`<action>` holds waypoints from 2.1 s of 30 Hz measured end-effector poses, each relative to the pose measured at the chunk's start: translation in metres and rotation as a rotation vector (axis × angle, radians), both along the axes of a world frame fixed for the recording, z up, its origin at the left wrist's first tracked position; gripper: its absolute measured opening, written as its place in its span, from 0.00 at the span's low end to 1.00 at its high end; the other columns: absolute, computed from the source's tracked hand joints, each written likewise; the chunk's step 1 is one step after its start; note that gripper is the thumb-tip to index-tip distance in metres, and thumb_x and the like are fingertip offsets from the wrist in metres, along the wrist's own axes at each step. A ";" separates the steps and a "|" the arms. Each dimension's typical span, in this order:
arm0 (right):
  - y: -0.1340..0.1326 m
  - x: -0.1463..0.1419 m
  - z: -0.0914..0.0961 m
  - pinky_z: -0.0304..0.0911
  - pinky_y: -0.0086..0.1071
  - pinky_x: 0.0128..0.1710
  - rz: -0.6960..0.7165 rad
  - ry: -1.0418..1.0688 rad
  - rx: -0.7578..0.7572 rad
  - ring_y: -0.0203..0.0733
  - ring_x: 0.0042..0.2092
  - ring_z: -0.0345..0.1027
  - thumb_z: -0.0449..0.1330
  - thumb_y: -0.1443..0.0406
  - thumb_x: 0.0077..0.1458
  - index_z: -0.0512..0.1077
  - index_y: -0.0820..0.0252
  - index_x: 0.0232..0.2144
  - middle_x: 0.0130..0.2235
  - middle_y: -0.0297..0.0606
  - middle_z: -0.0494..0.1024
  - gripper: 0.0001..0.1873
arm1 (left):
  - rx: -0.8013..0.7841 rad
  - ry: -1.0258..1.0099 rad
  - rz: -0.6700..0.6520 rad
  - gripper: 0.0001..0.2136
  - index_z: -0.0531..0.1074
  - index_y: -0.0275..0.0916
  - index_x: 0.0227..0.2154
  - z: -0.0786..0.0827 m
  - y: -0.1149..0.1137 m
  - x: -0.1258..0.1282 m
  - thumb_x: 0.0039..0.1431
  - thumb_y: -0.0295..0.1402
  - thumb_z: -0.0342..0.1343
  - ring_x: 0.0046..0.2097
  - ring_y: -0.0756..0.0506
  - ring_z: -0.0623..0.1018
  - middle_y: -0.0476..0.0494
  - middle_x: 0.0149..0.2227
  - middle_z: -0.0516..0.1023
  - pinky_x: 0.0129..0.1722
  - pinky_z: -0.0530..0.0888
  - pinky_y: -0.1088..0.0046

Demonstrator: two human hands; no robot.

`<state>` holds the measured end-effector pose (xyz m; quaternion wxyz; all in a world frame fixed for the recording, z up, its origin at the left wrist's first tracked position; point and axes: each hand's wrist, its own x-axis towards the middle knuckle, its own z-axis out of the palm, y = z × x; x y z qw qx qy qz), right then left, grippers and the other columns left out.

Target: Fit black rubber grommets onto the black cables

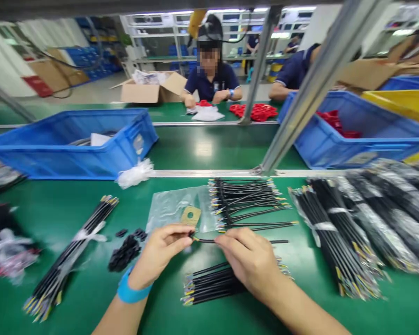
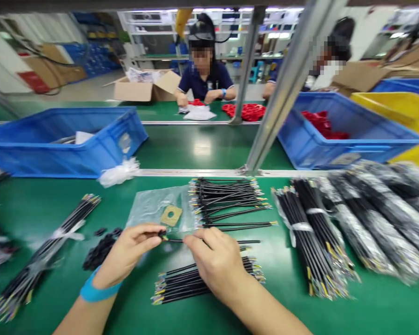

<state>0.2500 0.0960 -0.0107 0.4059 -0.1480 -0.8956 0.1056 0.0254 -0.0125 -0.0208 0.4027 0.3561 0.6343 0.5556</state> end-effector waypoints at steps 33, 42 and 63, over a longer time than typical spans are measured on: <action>-0.004 -0.003 0.010 0.63 0.19 0.32 0.328 -0.222 -0.692 0.28 0.30 0.74 0.63 0.63 0.67 0.80 0.59 0.32 0.29 0.27 0.81 0.11 | 0.420 0.555 -0.269 0.05 0.87 0.49 0.38 0.008 -0.001 0.021 0.58 0.33 0.72 0.32 0.48 0.86 0.48 0.32 0.86 0.36 0.82 0.80; 0.000 0.000 0.013 0.66 0.17 0.34 0.286 -0.129 -0.685 0.28 0.32 0.76 0.63 0.59 0.66 0.83 0.47 0.40 0.33 0.26 0.82 0.07 | 0.395 0.219 -0.213 0.24 0.81 0.36 0.54 -0.003 -0.006 0.027 0.55 0.36 0.74 0.41 0.43 0.88 0.40 0.38 0.87 0.49 0.84 0.71; 0.000 -0.001 0.010 0.68 0.18 0.31 0.332 -0.277 -0.794 0.32 0.30 0.74 0.58 0.53 0.68 0.82 0.53 0.37 0.29 0.30 0.80 0.16 | 0.479 0.266 -0.238 0.25 0.77 0.37 0.57 -0.005 -0.006 0.030 0.58 0.35 0.73 0.43 0.44 0.87 0.41 0.39 0.87 0.54 0.81 0.68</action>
